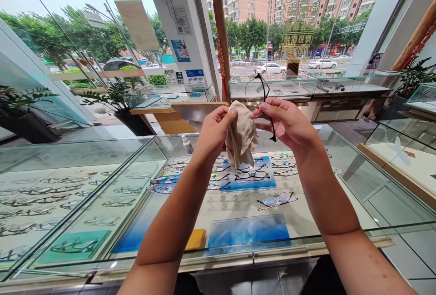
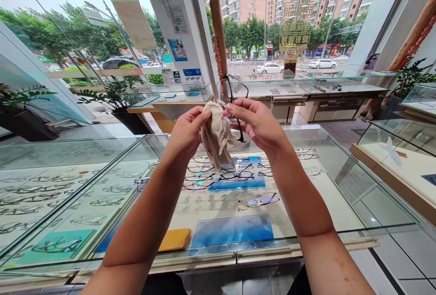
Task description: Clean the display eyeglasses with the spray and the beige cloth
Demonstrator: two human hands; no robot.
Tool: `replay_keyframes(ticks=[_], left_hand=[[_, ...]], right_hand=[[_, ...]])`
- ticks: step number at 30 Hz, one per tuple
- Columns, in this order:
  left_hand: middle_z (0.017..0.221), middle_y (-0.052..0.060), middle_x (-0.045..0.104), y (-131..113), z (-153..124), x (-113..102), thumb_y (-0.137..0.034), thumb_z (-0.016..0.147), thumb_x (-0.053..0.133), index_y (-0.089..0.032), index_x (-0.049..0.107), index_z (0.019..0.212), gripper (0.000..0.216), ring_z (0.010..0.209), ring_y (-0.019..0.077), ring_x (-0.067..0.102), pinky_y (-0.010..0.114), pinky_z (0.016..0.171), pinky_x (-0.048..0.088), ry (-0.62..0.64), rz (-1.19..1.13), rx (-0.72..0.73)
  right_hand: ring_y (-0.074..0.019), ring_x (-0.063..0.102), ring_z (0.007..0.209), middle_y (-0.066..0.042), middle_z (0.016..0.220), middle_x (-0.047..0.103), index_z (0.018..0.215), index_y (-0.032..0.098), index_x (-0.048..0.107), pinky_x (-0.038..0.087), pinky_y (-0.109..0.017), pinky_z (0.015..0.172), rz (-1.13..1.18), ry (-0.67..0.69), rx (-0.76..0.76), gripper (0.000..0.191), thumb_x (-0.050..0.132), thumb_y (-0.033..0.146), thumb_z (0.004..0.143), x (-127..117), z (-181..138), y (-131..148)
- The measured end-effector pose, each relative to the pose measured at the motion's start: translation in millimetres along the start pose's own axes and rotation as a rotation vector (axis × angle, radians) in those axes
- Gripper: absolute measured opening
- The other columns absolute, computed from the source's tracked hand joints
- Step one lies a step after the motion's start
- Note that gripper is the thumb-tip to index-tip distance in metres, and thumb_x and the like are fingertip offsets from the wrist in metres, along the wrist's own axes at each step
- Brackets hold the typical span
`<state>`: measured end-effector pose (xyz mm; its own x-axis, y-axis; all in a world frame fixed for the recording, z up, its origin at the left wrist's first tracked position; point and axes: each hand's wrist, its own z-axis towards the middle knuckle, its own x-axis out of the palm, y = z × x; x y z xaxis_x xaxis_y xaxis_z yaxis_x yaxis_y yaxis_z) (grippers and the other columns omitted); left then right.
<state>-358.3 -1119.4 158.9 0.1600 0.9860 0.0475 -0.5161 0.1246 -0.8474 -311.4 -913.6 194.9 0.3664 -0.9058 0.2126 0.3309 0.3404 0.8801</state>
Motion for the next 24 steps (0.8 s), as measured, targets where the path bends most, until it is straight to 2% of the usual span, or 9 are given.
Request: replay_keyframes(ticks=[3, 7, 10, 15, 19, 24], left_hand=[[0.072, -0.001, 0.061, -0.6, -2.0, -0.4, -0.071, 0.082, 0.09, -0.022, 0.063, 0.081, 0.056, 0.064, 0.0133, 0.052, 0.028, 0.06, 0.042, -0.022, 0.073, 0.079], [0.072, -0.001, 0.061, -3.5, -7.0, 2.0, -0.07, 0.089, 0.086, -0.022, 0.061, 0.08, 0.054, 0.065, 0.0138, 0.052, 0.029, 0.062, 0.042, -0.088, 0.2, 0.172], [0.074, -0.001, 0.061, -5.5, -9.2, 4.4, -0.068, 0.093, 0.082, -0.023, 0.06, 0.081, 0.052, 0.066, 0.0142, 0.051, 0.03, 0.063, 0.042, -0.133, 0.247, 0.205], [0.075, -0.001, 0.059, -8.5, -9.3, 4.5, -0.068, 0.096, 0.079, -0.023, 0.059, 0.082, 0.051, 0.068, 0.0149, 0.049, 0.031, 0.067, 0.043, -0.196, 0.304, 0.272], [0.078, 0.0, 0.059, -11.6, -9.0, 2.0, -0.068, 0.098, 0.076, -0.023, 0.06, 0.084, 0.049, 0.072, 0.0162, 0.05, 0.031, 0.07, 0.044, -0.184, 0.328, 0.281], [0.081, 0.0, 0.061, -14.5, -8.1, -0.2, -0.071, 0.097, 0.076, -0.024, 0.061, 0.088, 0.05, 0.073, 0.0169, 0.051, 0.031, 0.071, 0.043, -0.113, 0.279, 0.252]], right_hand=[[-0.017, 0.072, 0.088, -0.001, 0.088, 0.078, 0.079, 0.024, 0.072, 0.064, -0.032, 0.087, -0.01, 0.036, -0.001, 0.048, 0.105, 0.057, 0.067, 0.9, -2.2, 1.8], [-0.0166, 0.073, 0.09, -0.001, 0.09, 0.078, 0.081, 0.023, 0.073, 0.064, -0.033, 0.09, -0.028, 0.112, 0.029, 0.043, 0.103, 0.053, 0.073, -1.1, -2.5, -1.8], [-0.0155, 0.072, 0.087, -0.001, 0.087, 0.077, 0.082, 0.022, 0.074, 0.061, -0.032, 0.086, -0.04, 0.165, 0.058, 0.043, 0.103, 0.053, 0.074, 0.6, -0.8, -6.5], [-0.0148, 0.068, 0.081, -0.001, 0.084, 0.076, 0.079, 0.022, 0.074, 0.058, -0.031, 0.081, -0.059, 0.157, 0.047, 0.047, 0.104, 0.056, 0.07, 4.6, 1.7, -8.0], [-0.016, 0.07, 0.084, -0.001, 0.083, 0.075, 0.077, 0.023, 0.074, 0.059, -0.031, 0.084, -0.076, 0.125, 0.031, 0.044, 0.104, 0.055, 0.07, 0.0, 1.4, -3.2], [-0.0155, 0.068, 0.083, -0.001, 0.084, 0.076, 0.077, 0.023, 0.075, 0.058, -0.03, 0.083, -0.108, 0.094, 0.012, 0.044, 0.104, 0.056, 0.07, -6.0, 1.9, -1.5]])
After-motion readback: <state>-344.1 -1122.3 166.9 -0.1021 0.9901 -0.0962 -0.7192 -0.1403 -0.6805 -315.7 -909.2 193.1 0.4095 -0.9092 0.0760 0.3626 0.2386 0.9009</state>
